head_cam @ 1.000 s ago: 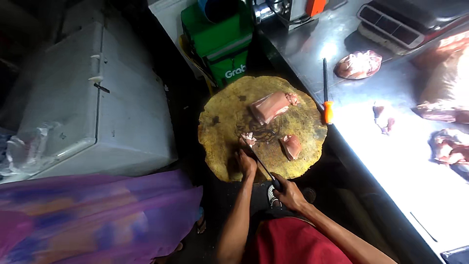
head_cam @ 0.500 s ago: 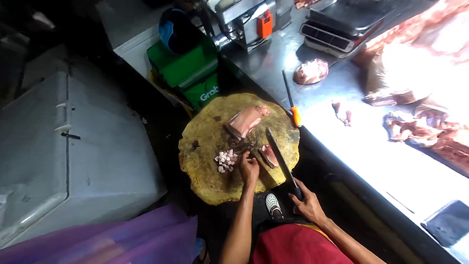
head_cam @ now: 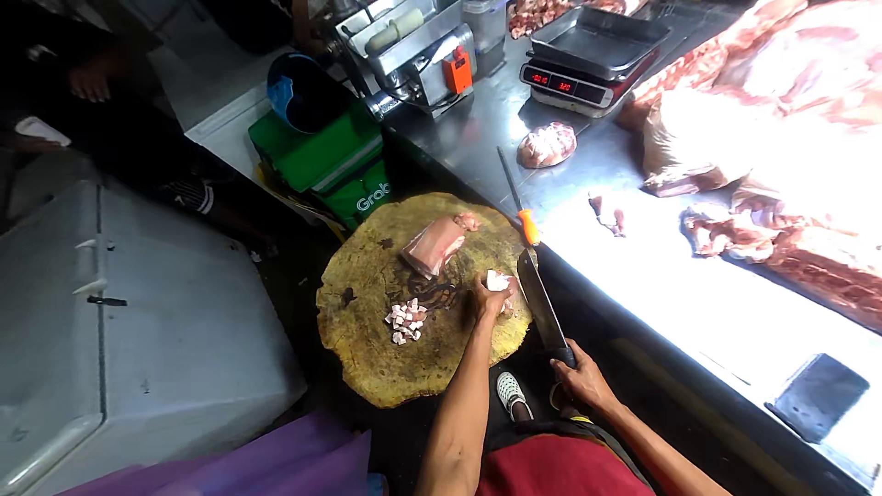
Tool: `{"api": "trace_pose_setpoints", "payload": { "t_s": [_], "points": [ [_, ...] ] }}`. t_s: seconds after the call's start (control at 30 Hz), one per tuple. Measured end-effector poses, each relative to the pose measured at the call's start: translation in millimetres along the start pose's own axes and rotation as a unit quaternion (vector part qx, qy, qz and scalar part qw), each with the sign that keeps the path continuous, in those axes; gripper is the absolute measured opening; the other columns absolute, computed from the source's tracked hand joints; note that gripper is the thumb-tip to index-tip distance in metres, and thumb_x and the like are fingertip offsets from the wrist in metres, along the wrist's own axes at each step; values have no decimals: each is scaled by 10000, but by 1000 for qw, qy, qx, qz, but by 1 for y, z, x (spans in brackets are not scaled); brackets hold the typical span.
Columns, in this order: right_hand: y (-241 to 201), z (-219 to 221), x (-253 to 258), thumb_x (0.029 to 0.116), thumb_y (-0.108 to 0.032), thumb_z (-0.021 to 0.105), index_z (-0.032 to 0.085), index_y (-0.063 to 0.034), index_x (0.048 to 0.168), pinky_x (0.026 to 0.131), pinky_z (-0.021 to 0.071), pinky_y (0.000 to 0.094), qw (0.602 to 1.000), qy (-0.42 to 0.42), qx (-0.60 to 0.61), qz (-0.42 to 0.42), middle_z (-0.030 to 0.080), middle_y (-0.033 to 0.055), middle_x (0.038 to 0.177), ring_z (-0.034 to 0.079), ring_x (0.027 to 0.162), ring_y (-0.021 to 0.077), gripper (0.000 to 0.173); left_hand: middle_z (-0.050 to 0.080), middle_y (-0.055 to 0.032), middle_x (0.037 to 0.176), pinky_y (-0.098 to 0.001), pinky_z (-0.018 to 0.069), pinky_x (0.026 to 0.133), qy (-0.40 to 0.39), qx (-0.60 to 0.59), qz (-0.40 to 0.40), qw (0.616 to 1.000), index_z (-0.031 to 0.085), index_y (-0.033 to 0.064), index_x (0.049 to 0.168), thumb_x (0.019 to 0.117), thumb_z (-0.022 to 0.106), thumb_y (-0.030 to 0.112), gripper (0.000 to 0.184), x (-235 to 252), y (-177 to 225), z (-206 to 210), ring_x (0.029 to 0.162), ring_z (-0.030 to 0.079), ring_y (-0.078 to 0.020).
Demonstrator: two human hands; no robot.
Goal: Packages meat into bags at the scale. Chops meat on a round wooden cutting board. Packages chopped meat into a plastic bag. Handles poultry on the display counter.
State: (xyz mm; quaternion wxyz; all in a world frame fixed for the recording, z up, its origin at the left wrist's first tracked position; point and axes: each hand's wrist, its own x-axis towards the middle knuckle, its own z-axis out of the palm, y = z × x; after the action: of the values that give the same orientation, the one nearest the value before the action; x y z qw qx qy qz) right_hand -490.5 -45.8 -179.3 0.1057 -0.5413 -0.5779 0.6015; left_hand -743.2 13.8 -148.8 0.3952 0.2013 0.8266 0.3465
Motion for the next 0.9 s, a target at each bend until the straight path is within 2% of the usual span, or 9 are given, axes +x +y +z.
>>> {"api": "trace_pose_setpoints", "payload": {
  "t_s": [0.1,0.27,0.4,0.53,0.63,0.73,0.8,0.87,0.9],
  "points": [
    [2,-1,-1,965,-215,656,530,-165,1451,653,575,443,1000,2,-8,-7,696,134,984,662,683,213,505,649,-223,1254,-486,533,976,-26,4,9,1000,577,12,1358,804,862,108,630,1,-5,-14,1124,646,-315],
    [-2,-6,-1,957,-272,644,526,-230,1487,787,572,533,993,8,-117,-35,732,142,1006,718,842,281,544,671,-185,1050,-477,530,898,76,40,33,996,659,-2,1118,813,837,131,378,-6,-33,-28,981,645,-289],
    [-30,-13,-12,978,-358,623,487,-275,1523,791,569,543,980,-26,-177,-87,742,123,983,723,848,290,567,679,-214,1148,-461,576,910,103,-47,12,993,640,-23,1227,897,781,121,387,-20,-50,-36,1032,683,-287],
    [-86,-12,-36,1036,-455,554,534,-176,1494,732,598,391,957,-15,-106,-268,751,58,999,714,801,147,537,688,-210,1184,-462,561,961,90,-48,23,995,625,-24,1284,928,746,146,412,-26,-58,-40,1073,684,-286],
    [-129,-5,-49,1062,-370,541,566,-33,1424,660,580,253,896,11,-10,-443,722,70,955,645,712,47,495,708,-178,1167,-429,547,974,107,-38,37,993,661,-2,1259,917,756,142,384,-33,-52,-41,1066,688,-245],
    [-125,8,-36,1070,-368,511,546,-48,1409,692,569,210,843,38,-6,-537,680,73,908,630,737,36,467,713,-156,1143,-421,541,960,119,-23,32,992,685,15,1233,930,737,150,336,-37,-48,-40,1039,684,-227],
    [-87,15,-24,1047,-366,530,588,-37,1390,676,603,325,885,39,-107,-452,729,99,908,688,731,130,479,719,-159,1110,-418,546,943,127,-15,41,991,690,3,1204,930,730,139,309,-35,-51,-38,1005,689,-225],
    [-58,20,-9,1057,-477,464,513,-188,1486,752,587,515,942,-60,-263,-198,732,110,920,721,807,282,520,712,-167,1167,-450,541,978,127,2,27,991,660,12,1279,936,721,160,378,-33,-52,-36,1062,689,-252],
    [-49,23,0,1054,-511,438,474,-238,1501,790,572,567,943,-104,-297,-106,728,133,940,721,853,333,525,686,-181,1221,-461,537,983,121,4,17,993,609,13,1356,945,704,165,448,-35,-52,-34,1084,679,-267]
  ]
}}
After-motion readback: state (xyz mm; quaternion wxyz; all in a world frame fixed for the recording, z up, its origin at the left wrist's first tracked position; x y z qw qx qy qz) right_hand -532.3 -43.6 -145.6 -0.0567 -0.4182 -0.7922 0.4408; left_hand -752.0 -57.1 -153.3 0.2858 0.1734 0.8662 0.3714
